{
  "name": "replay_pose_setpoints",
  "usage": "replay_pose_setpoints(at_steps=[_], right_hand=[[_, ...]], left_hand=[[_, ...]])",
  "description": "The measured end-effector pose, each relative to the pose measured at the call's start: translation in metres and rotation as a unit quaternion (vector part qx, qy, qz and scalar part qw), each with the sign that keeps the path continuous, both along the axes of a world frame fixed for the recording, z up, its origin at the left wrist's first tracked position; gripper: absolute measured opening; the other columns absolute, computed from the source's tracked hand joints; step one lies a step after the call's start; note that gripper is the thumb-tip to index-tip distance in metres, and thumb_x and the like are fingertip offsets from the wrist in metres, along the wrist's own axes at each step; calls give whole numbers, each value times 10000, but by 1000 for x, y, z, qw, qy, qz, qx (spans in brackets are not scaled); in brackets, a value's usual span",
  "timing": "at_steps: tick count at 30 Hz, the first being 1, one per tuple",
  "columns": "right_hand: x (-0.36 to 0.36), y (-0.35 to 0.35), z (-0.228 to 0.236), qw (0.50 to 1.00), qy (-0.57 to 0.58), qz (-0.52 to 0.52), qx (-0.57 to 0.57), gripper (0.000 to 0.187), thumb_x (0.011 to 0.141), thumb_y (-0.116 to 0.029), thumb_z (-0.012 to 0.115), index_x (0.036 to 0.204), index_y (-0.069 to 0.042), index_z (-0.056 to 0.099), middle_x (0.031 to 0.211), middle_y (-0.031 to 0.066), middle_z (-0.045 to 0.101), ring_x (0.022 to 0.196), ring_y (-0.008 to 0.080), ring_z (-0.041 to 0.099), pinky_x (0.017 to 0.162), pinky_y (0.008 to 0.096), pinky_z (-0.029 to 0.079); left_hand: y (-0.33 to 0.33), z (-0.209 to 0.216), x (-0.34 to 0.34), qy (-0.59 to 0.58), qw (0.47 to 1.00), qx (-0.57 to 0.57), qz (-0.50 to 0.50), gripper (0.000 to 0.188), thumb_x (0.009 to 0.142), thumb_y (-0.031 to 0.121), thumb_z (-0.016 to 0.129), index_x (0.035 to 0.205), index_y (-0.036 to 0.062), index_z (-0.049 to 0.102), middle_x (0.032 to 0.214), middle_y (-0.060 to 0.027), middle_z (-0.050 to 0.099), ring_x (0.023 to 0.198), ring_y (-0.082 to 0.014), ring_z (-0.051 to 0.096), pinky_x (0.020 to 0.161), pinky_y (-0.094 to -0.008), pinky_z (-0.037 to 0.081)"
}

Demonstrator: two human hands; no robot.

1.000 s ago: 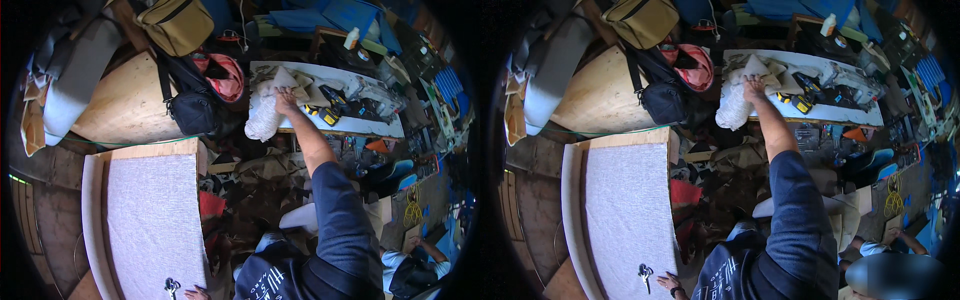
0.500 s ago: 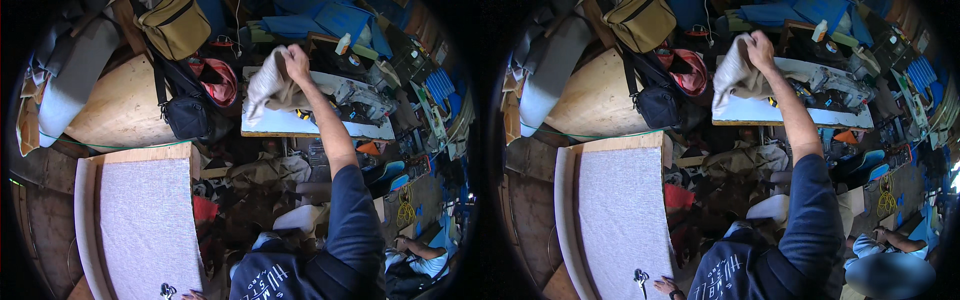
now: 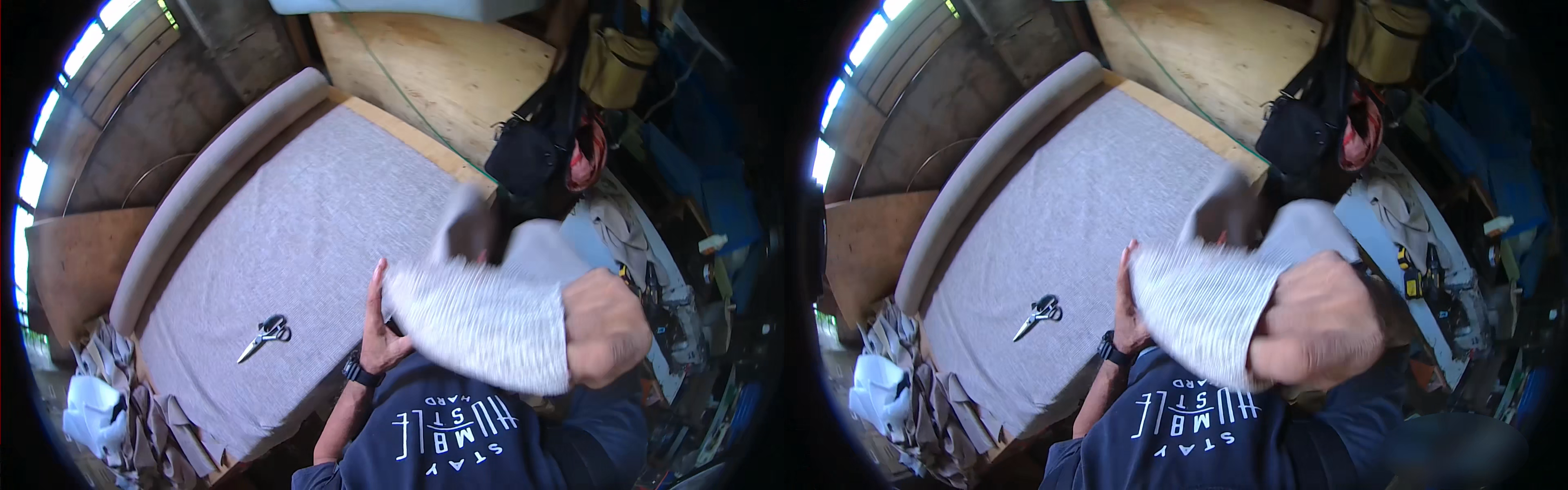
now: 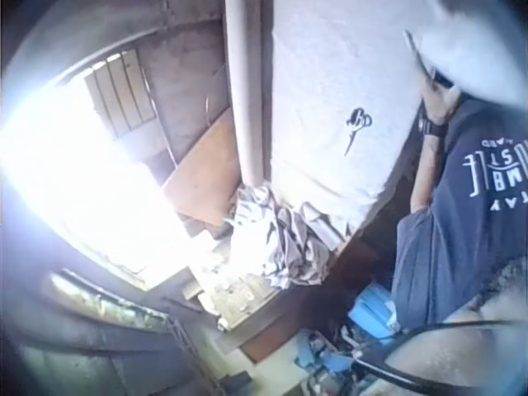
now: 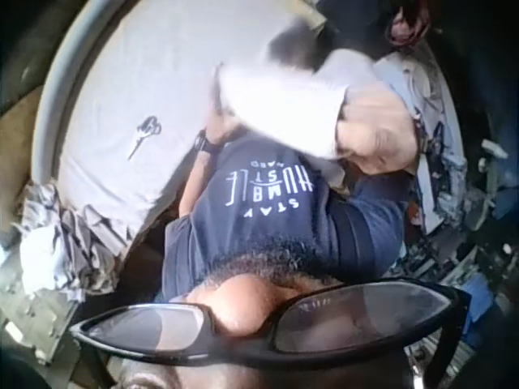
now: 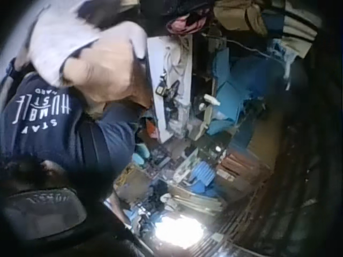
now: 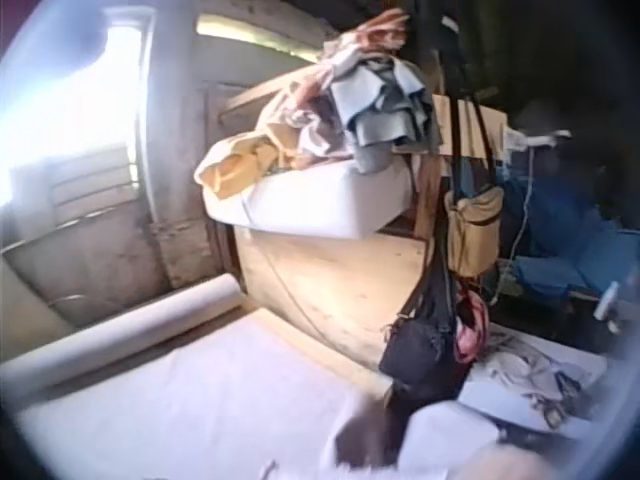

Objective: Cutting a specific pattern out of a large roll of upholstery fabric using scissors.

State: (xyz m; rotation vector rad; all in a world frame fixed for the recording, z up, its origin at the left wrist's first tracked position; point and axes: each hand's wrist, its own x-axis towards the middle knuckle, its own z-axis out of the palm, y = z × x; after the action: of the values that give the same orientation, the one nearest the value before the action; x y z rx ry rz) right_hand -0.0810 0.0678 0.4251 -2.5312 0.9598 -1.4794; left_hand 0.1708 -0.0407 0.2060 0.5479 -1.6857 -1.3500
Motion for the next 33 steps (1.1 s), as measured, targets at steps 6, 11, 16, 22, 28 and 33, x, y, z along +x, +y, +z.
replay_pose_setpoints(at_steps=[6,11,16,22,28,33], right_hand=[[51,-77,44,978,-8,205,29,35,722,-50,671,734,-44,639,543,46,506,382,163,471,349,296,351],[74,-151,28,979,-13,-178,99,180,882,-157,653,982,-11,684,804,82,659,768,207,639,735,329,488],[38,-383,-63,917,-289,-56,271,251,989,-255,582,1133,-54,625,827,-11,623,696,82,568,661,259,498],[-32,-403,-231,816,-329,-200,430,266,967,-209,506,771,-67,616,644,33,591,528,121,549,473,288,450],[-26,-303,-413,737,-293,-235,562,240,921,-133,553,693,-89,615,611,28,584,502,108,533,460,262,433],[31,-282,-428,628,-340,-162,681,99,920,-125,611,965,-38,624,735,43,632,564,103,583,497,244,492]], left_hand=[[-18,5,80,-62,991,114,34,342,800,38,760,1132,12,681,1060,-71,712,1030,-170,649,960,-319,476],[-123,3,206,-11,980,-43,192,330,748,-32,675,1075,9,680,926,-65,710,906,-125,651,810,-291,512],[-215,87,229,-96,829,-195,515,263,889,68,653,1145,11,636,1116,-158,664,1030,-264,632,937,-380,469],[-129,-24,238,-175,827,-90,527,296,926,133,633,1186,-9,627,1186,-175,643,1148,-313,588,1017,-433,435],[2,-147,169,-225,849,331,346,315,943,175,624,1164,-47,594,1104,-128,655,990,-180,617,892,-302,477],[37,-192,106,128,757,472,433,369,980,187,482,1297,0,505,1234,-158,591,1064,-311,651,815,-421,576]])
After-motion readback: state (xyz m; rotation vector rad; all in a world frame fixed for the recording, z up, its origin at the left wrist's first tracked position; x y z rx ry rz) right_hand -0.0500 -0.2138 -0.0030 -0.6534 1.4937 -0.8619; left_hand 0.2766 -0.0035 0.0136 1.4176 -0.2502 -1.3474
